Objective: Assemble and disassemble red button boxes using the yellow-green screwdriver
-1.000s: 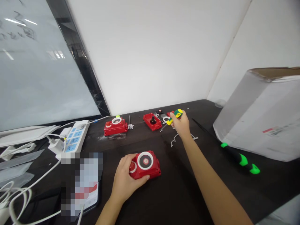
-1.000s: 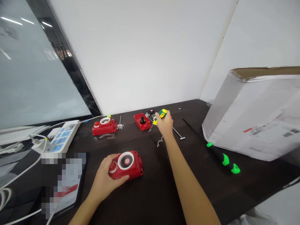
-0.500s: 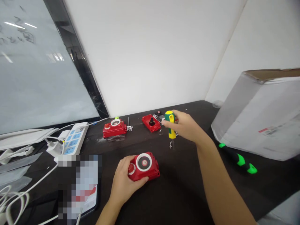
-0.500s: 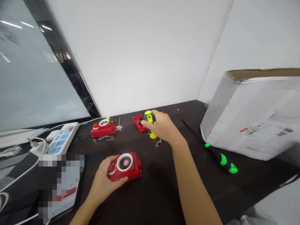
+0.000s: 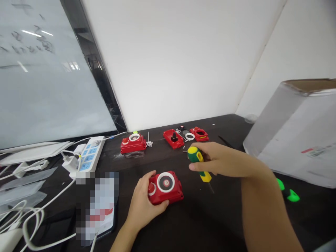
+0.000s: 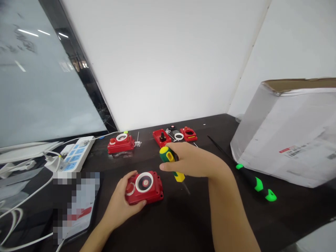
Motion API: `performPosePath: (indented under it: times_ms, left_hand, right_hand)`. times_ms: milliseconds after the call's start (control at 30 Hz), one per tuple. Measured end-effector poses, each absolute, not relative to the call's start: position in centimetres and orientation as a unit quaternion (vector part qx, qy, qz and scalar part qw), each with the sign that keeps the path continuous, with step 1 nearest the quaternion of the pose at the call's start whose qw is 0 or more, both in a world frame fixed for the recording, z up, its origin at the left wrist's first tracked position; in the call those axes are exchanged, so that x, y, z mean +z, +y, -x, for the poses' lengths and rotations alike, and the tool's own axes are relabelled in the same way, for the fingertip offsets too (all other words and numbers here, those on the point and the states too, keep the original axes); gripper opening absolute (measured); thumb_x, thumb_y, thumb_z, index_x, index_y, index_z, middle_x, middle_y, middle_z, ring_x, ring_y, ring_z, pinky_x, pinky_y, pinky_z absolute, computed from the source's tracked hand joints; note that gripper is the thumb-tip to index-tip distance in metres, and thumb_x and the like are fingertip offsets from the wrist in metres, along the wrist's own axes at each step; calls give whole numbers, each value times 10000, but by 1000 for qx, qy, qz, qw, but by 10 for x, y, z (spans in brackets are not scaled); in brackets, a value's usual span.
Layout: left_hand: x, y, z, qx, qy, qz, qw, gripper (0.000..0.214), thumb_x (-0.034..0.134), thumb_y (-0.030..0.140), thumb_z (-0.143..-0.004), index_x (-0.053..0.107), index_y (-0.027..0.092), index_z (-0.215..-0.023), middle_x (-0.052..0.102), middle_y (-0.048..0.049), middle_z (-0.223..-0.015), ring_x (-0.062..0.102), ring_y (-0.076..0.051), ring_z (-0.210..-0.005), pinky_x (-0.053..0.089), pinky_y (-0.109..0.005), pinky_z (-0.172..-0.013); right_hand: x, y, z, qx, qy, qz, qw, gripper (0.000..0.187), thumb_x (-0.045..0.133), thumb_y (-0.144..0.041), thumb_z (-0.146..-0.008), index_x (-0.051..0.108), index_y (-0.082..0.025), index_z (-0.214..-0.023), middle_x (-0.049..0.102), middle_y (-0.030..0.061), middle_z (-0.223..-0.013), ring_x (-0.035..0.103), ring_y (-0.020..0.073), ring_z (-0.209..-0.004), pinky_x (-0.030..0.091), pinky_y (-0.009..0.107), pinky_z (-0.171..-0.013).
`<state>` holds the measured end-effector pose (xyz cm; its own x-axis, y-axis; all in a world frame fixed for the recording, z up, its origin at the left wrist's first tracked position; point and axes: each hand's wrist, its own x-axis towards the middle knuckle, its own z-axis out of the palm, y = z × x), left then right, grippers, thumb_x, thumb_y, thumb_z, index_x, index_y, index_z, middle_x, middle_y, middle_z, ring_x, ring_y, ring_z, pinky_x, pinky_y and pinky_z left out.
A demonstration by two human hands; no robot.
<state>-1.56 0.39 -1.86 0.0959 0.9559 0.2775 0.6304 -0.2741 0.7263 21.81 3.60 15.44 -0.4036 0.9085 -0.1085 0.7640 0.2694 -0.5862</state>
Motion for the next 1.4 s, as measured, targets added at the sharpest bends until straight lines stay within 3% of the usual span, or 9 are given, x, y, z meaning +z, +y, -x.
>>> performPosePath:
  times_ms: [167,267,400,567,700,867,1000,1167,1400]
  left_hand:
    - [-16,3,28,373,540,-681,324,904,626,101,-544,202,243,-1331,395,-97,-1273,412,-273,-1185,316,-442,-1001]
    - [-13,4,37,365,530,-682,347,941,630,81,-522,194,246,-1338,350,-97,-1308,383,-277,-1206,295,-434,-1015]
    - [-7,4,42,357,525,-673,380,940,654,81,-523,209,262,-1331,427,-56,-1224,482,-238,-1103,351,-384,-974]
    - [-7,5,42,364,544,-634,412,959,770,141,-474,300,256,-1303,488,-48,-1211,482,-245,-1120,350,-363,-982]
    - [-11,7,44,371,556,-619,412,935,835,238,-393,425,213,-1233,495,-95,-1259,463,-299,-1152,331,-417,-1000]
    - [-15,7,38,368,590,-603,390,830,830,276,-378,503,186,-1135,582,-98,-1132,534,-301,-1050,397,-435,-936]
    - [-21,6,29,380,615,-600,343,911,841,354,-319,527,150,-1150,529,-145,-1200,468,-348,-1119,333,-490,-983]
    - [-17,5,31,380,586,-626,347,1070,838,456,-284,456,190,-1247,530,-127,-1188,457,-337,-1114,342,-486,-972]
    - [-22,5,34,383,596,-615,346,999,839,451,-295,516,160,-1194,539,-131,-1144,469,-331,-1086,354,-480,-962]
  right_hand:
    - [155,37,-227,321,-773,536,110,273,533,-473,-757,472,-209,-735,519,-35,-670,491,105,-544,386,217,-481]
    - [154,36,-235,335,-769,534,112,299,523,-509,-766,472,-215,-771,521,-32,-685,476,105,-561,403,215,-480]
    - [158,33,-240,340,-769,522,144,275,534,-482,-778,498,-210,-805,540,-22,-687,481,99,-556,417,210,-478]
    - [160,35,-217,341,-748,445,354,241,595,-402,-759,533,-203,-880,600,6,-769,517,75,-497,460,213,-468]
    - [144,46,-178,345,-702,421,460,270,640,-379,-721,559,-200,-906,584,-23,-636,526,80,-450,471,207,-441]
    - [114,58,-135,352,-675,428,488,387,640,-375,-712,515,-201,-1035,620,-10,-699,571,114,-473,509,253,-470]
    - [99,59,-119,324,-691,432,480,410,614,-364,-729,476,-236,-1094,615,-18,-709,568,127,-480,507,280,-483]
    - [95,57,-109,304,-709,449,451,331,578,-363,-747,513,-249,-1051,600,-27,-660,541,127,-453,494,282,-475]
    - [91,58,-106,294,-718,451,441,345,574,-382,-746,517,-244,-1057,602,-15,-673,560,147,-500,488,280,-470]
